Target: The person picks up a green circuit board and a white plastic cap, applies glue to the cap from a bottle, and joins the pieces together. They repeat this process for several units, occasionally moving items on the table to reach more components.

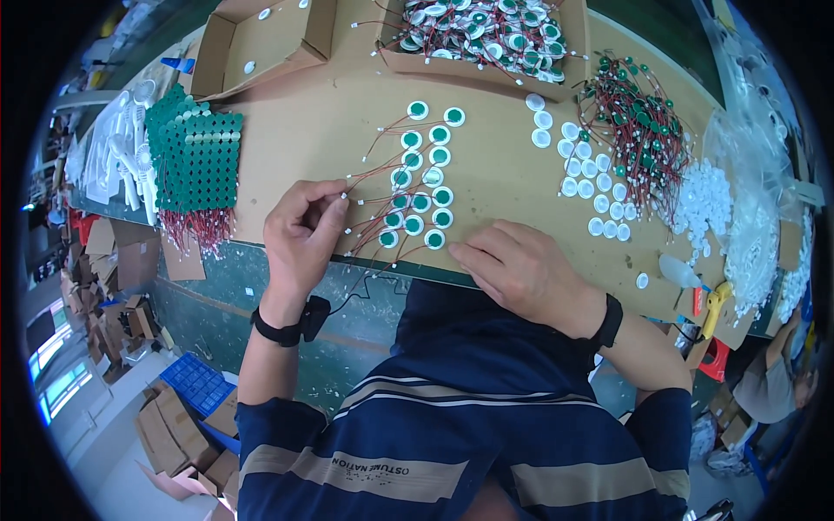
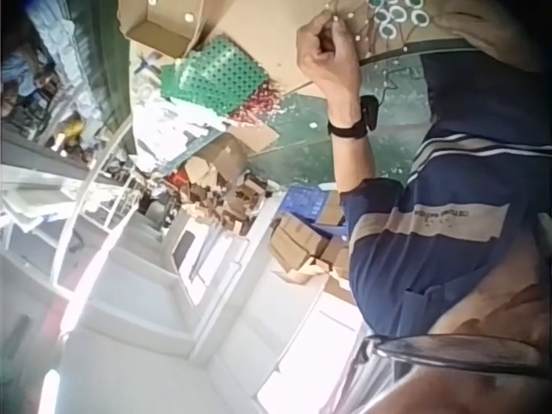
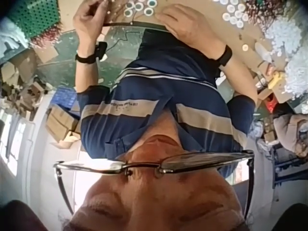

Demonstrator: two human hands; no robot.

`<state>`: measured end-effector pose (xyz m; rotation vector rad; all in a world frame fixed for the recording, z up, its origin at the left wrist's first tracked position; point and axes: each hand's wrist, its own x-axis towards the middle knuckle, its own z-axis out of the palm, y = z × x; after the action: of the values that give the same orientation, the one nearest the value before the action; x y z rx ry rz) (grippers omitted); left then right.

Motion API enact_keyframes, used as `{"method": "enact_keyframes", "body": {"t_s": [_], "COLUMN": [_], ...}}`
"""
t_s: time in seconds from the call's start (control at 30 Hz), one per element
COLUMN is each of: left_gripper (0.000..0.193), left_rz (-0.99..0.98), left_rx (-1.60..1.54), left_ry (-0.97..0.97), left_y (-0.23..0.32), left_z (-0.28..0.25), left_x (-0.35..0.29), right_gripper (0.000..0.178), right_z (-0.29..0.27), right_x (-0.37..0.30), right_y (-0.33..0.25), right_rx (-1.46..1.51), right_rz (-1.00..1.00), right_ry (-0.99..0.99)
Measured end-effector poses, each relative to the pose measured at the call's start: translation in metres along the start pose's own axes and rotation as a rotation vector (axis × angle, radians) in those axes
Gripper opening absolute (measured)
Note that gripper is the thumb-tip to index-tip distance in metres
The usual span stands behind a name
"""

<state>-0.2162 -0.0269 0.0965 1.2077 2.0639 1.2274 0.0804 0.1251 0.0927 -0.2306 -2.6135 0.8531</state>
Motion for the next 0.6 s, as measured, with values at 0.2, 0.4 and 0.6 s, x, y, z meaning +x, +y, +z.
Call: {"method": "enact_keyframes", "body": {"t_s": [0.2, 0.4, 0.6], "left_gripper": [0.016, 0.017, 0.034], "left_rz": [0.026, -0.001, 0.063], "left_rx": [0.004, 0.009, -0.077], "left_ry": [-0.012, -0.013, 0.058], "left_y": [-0.006, -0.010, -0.004], "left_z": [0.003, 0.001, 0.006], "left_x": [0.006, 0.001, 0.019], "right_gripper": [0.038, 0.039, 0.039], "right_z": [0.001, 0.000, 0.000], "right_x": [0.000, 0.003, -0.001], "right_y": [0.003, 0.004, 0.002], "right_rx": [-0.008, -0.016, -0.001], "right_rz": [-0.010, -0.025, -0.028], "right_ry": [0.005, 0.013, 0.036]}}
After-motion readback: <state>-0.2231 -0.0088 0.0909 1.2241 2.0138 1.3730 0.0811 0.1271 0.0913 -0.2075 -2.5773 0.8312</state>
